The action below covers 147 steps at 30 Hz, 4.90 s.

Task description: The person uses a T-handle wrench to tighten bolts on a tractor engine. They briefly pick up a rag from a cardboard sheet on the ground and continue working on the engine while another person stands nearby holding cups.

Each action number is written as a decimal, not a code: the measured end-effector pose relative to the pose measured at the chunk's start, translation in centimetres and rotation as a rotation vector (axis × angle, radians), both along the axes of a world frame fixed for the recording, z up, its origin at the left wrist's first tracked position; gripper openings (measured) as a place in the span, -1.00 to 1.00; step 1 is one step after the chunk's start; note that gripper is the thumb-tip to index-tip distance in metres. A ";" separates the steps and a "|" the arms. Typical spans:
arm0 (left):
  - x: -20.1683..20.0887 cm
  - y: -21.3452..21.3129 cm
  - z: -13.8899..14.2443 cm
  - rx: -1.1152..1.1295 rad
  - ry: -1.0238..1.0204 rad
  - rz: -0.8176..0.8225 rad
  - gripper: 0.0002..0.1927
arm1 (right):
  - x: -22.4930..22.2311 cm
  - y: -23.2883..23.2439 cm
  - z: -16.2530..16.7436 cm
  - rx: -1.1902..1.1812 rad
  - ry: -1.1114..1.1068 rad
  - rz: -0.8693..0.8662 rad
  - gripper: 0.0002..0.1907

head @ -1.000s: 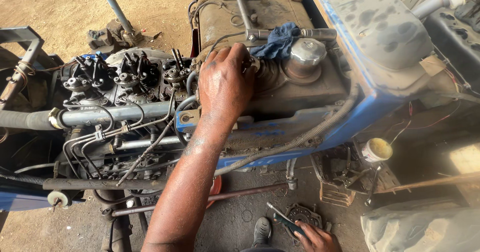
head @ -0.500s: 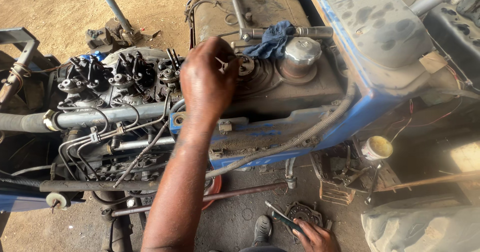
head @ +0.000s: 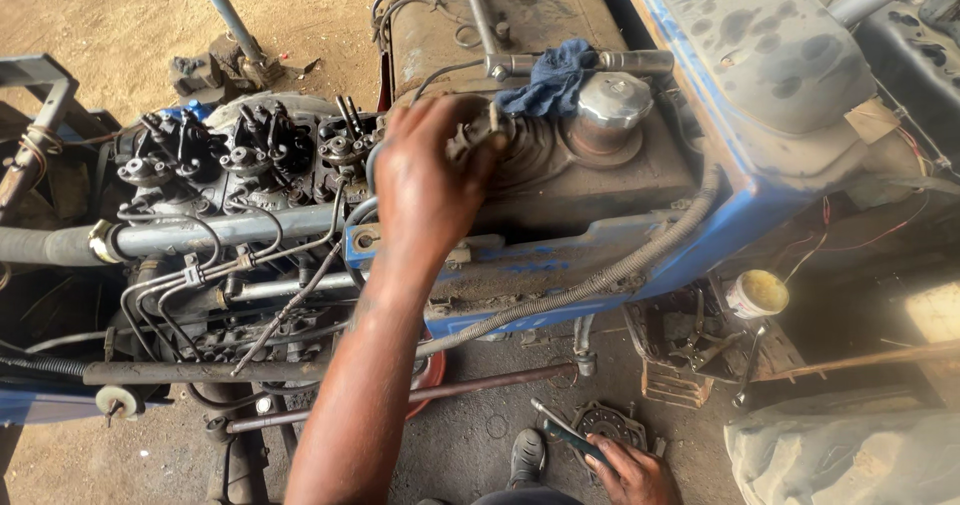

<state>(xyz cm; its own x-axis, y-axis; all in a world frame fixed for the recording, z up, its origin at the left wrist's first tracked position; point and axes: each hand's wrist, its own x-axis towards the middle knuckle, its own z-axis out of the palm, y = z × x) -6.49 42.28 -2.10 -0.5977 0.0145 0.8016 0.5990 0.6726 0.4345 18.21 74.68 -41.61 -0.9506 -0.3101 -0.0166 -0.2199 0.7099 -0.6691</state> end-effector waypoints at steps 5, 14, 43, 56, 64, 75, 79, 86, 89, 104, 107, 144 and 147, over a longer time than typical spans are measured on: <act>8.9 -1.4 -5.1 0.335 -0.077 -0.031 -0.89 | -0.2 -1.2 1.6 0.151 -0.199 -0.155 -0.61; 14.6 -9.1 -22.0 0.681 -0.738 0.352 -0.76 | -1.7 -6.7 6.8 0.136 0.100 -0.082 -0.67; -2.3 -16.2 -26.9 1.880 -0.519 -0.615 -0.59 | 4.3 -10.0 4.5 0.206 0.087 -0.099 -0.61; -0.2 -15.9 -28.1 1.899 -0.603 -0.483 -0.73 | 4.1 -10.8 5.3 0.232 0.081 -0.053 -0.65; 7.6 -16.0 -31.1 1.637 -0.882 -0.192 -0.64 | 4.2 -11.1 6.0 0.203 0.090 -0.068 -0.68; 21.1 -13.1 -36.4 0.387 -1.139 0.208 -0.62 | 4.3 -11.8 7.4 0.170 0.062 -0.030 -0.67; 23.3 -11.4 -37.9 0.212 -1.265 0.077 -0.67 | 5.7 -11.4 8.7 0.264 -0.039 -0.124 -0.69; 22.6 -6.9 -38.7 -0.092 -1.358 -0.087 -0.72 | 7.4 -5.1 8.0 0.272 -0.111 -0.224 -0.72; 22.0 -3.4 -37.0 0.163 -1.543 -0.106 -0.71 | 7.6 -0.6 6.9 0.249 -0.060 -0.281 -0.73; 18.7 15.6 -26.2 0.498 -1.349 -0.219 -0.81 | -2.8 22.8 -5.0 0.459 0.630 -0.161 -0.59; 18.9 16.6 -24.3 0.606 -1.288 -0.203 -0.80 | -8.0 25.5 -7.0 0.487 0.416 -0.223 -0.69; 5.6 11.4 -4.0 -0.082 0.098 0.431 -0.75 | -9.0 21.4 -8.4 0.380 -0.135 -0.449 -0.71; 9.6 12.7 -4.8 0.002 0.032 0.403 -0.71 | -6.5 20.7 -8.0 0.192 -0.001 -0.417 -0.75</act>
